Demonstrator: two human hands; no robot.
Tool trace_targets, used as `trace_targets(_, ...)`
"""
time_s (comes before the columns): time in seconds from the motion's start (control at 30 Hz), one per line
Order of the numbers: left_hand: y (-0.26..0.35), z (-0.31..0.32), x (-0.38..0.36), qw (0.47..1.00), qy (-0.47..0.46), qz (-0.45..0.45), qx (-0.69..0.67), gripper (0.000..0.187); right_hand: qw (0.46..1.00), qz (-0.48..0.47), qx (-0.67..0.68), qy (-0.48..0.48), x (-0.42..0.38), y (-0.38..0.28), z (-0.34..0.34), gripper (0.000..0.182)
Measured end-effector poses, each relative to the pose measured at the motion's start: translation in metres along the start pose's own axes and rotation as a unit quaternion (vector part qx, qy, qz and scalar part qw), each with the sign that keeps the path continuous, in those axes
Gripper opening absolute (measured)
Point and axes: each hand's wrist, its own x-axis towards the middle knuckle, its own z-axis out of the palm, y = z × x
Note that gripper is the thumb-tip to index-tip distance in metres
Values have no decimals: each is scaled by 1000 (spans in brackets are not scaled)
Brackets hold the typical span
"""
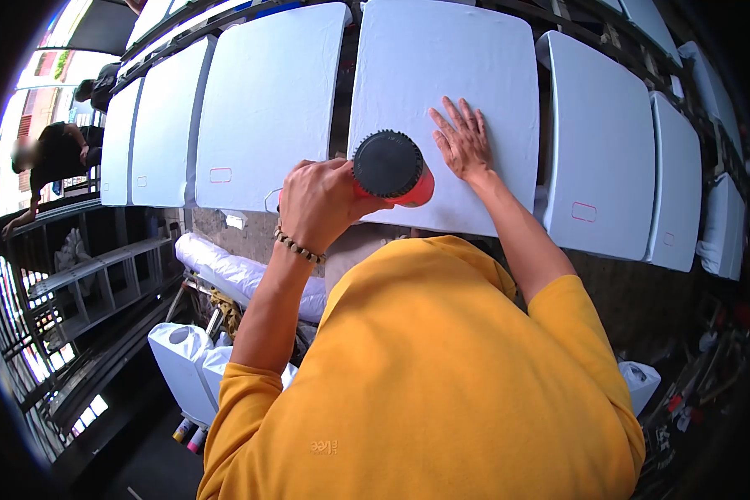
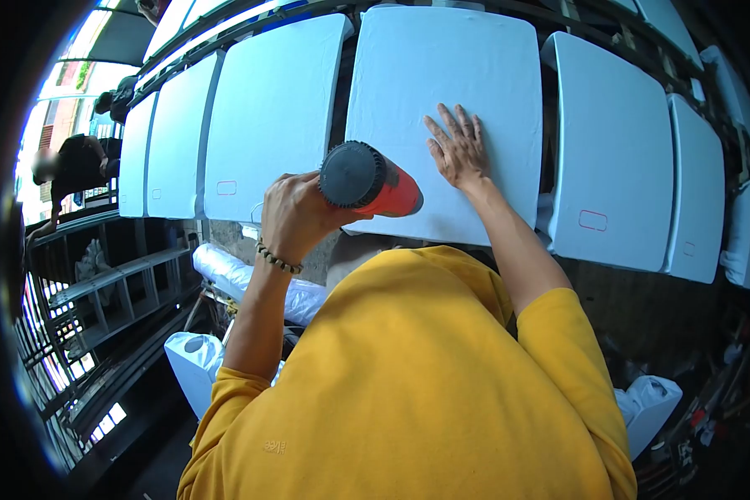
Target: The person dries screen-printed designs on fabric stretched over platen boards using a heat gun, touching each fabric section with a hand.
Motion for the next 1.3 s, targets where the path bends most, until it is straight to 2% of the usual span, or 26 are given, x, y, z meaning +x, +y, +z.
trace_targets(0.07,0,2,-5,1000,25,-9,8,41,1000,-1,0,2,0,-1,0,54)
trace_targets(0.17,-8,-9,-10,1000,-19,-22,0,40,1000,1,-5,-1,-2,1,1,55)
trace_targets(0.5,-41,-33,-36,990,-5,-115,83,42,1000,3,-15,-3,0,0,3,57)
trace_targets(0.7,-50,-41,-37,993,3,-51,104,41,1000,3,-21,-4,0,0,2,57)
trace_targets(0.8,-50,-36,-32,991,21,-113,64,41,1000,1,-19,-5,1,0,2,57)
trace_targets(0.9,-49,-40,-23,994,-1,-92,56,39,1000,5,-22,-14,1,-1,1,58)
trace_targets(1.0,-52,-30,-18,993,34,-88,65,38,1000,4,-18,-14,1,-1,0,58)
trace_targets(1.1,-55,-30,-10,997,24,-62,40,39,1000,3,-19,-24,0,-3,-4,58)
trace_targets(1.2,-46,-25,-4,995,24,-61,79,40,1000,1,-2,13,-2,-5,1,57)
trace_targets(1.23,-44,-21,-4,996,44,-63,55,41,997,-20,-10,80,-3,-6,12,54)
trace_targets(1.3,-45,-10,-1,997,59,-43,26,43,989,-55,46,126,5,-7,24,45)
